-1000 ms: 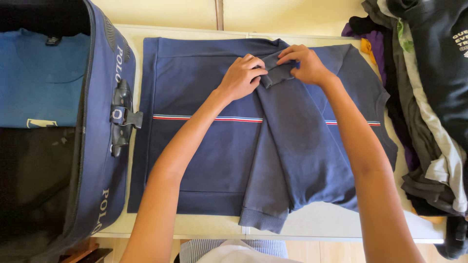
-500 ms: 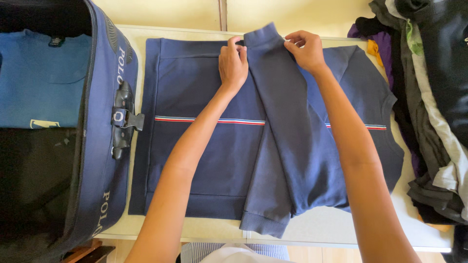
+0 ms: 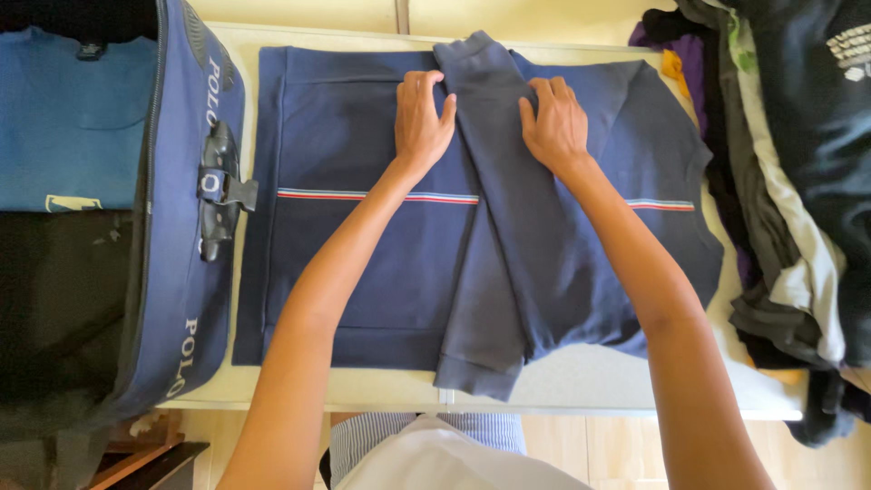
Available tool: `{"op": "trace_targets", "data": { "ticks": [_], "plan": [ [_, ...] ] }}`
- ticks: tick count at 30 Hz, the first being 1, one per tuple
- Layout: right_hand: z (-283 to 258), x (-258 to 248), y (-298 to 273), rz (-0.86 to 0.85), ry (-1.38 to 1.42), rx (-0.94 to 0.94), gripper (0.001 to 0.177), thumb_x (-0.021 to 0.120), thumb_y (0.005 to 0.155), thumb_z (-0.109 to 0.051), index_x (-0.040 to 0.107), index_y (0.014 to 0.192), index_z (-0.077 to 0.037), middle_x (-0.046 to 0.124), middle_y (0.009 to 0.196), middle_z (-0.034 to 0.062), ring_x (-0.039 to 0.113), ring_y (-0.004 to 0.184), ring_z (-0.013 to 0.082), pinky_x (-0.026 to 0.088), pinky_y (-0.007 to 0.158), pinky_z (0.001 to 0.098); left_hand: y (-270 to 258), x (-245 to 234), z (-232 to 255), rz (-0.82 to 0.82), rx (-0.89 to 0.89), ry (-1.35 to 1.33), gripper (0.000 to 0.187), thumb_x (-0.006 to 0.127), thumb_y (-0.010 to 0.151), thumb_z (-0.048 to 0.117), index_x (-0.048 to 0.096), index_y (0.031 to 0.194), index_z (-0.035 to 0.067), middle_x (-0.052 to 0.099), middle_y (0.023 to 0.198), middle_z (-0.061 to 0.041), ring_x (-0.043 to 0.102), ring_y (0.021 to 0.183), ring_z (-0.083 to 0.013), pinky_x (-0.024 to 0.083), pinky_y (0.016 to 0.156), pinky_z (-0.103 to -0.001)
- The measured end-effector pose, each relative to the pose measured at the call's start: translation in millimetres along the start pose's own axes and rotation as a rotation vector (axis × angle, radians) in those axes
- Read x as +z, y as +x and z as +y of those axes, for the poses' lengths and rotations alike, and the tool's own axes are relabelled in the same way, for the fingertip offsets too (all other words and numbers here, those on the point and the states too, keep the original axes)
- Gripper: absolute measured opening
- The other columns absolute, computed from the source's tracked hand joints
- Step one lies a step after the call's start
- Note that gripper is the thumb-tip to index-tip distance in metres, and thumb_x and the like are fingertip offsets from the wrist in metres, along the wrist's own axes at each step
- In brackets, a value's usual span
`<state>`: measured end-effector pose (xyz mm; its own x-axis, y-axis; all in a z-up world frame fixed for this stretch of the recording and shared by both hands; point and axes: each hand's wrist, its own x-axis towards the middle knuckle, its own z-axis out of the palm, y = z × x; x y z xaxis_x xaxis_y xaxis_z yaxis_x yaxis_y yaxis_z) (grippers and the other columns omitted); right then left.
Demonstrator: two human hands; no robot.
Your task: The person folds a blue sweatshirt on a table by tucking in the sleeves, folding the bottom up, and rolling it into a compact bundle before placing it into a suitcase.
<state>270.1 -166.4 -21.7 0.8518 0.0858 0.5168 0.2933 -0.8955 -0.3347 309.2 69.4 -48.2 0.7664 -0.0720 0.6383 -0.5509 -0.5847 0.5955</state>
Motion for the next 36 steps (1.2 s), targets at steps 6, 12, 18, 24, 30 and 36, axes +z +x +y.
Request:
{"op": "trace_targets", "data": {
  "ticks": [6,12,18,24,30,36],
  "plan": [
    [7.9,-37.2,-62.5,-0.009,0.020,0.076,0.020,0.062,0.106,-0.012,0.064,0.124,-0.003,0.066,0.111,0.0190,0.063,0.103,0.0412,0.052,0.085,0.0507,-38.6,-32.1,33.8,-0.084,0.017,-0.011,0.031,0.076,0.090,0.010,0.058,0.114,0.007,0.061,0.112,-0.012,0.057,0.104,-0.0350,0.048,0.090,-0.046],
    [4.4,-69.2,-109.0,-0.056,0.027,0.106,0.026,0.067,0.101,-0.015,0.064,0.123,-0.001,0.065,0.102,0.0170,0.065,0.093,0.0380,0.052,0.078,0.0500,-82.0,-52.1,70.9,-0.152,0.073,-0.037,0.026,0.076,0.090,0.012,0.060,0.110,0.008,0.063,0.098,-0.009,0.059,0.095,-0.0324,0.046,0.081,-0.046],
    [-5.6,-93.5,-150.9,-0.051,-0.065,0.069,0.029,0.070,0.098,-0.017,0.065,0.121,-0.001,0.064,0.102,0.0170,0.066,0.094,0.0362,0.053,0.078,0.0479,-124.9,-66.2,112.2,-0.234,0.150,-0.082,0.025,0.077,0.090,0.014,0.061,0.108,0.007,0.063,0.087,-0.007,0.061,0.087,-0.0297,0.047,0.077,-0.046],
    [-14.1,-115.0,-182.0,-0.032,-0.124,0.063,0.027,0.071,0.097,-0.018,0.066,0.119,-0.003,0.066,0.108,0.0178,0.067,0.100,0.0375,0.055,0.082,0.0469,-159.6,-82.9,154.3,-0.372,0.170,-0.110,0.026,0.078,0.088,0.017,0.063,0.107,0.007,0.066,0.076,-0.004,0.063,0.080,-0.0279,0.047,0.072,-0.045],
    [-18.7,-140.6,-211.6,-0.057,-0.124,0.090,0.030,0.070,0.097,-0.019,0.065,0.121,-0.002,0.069,0.108,0.0220,0.070,0.089,0.0413,0.056,0.074,0.0498,-188.8,-97.0,187.3,-0.451,0.176,-0.134,0.027,0.077,0.087,0.017,0.063,0.107,0.006,0.068,0.078,-0.005,0.065,0.081,-0.0279,0.049,0.073,-0.044],
    [-13.8,-167.8,-242.3,-0.122,-0.113,0.147,0.034,0.071,0.095,-0.020,0.065,0.124,-0.003,0.073,0.098,0.0236,0.070,0.083,0.0420,0.056,0.072,0.0492,-211.5,-108.7,206.0,-0.500,0.133,-0.210,0.027,0.077,0.089,0.020,0.063,0.108,0.006,0.070,0.077,-0.006,0.066,0.081,-0.0293,0.051,0.072,-0.045]
  ]
}}
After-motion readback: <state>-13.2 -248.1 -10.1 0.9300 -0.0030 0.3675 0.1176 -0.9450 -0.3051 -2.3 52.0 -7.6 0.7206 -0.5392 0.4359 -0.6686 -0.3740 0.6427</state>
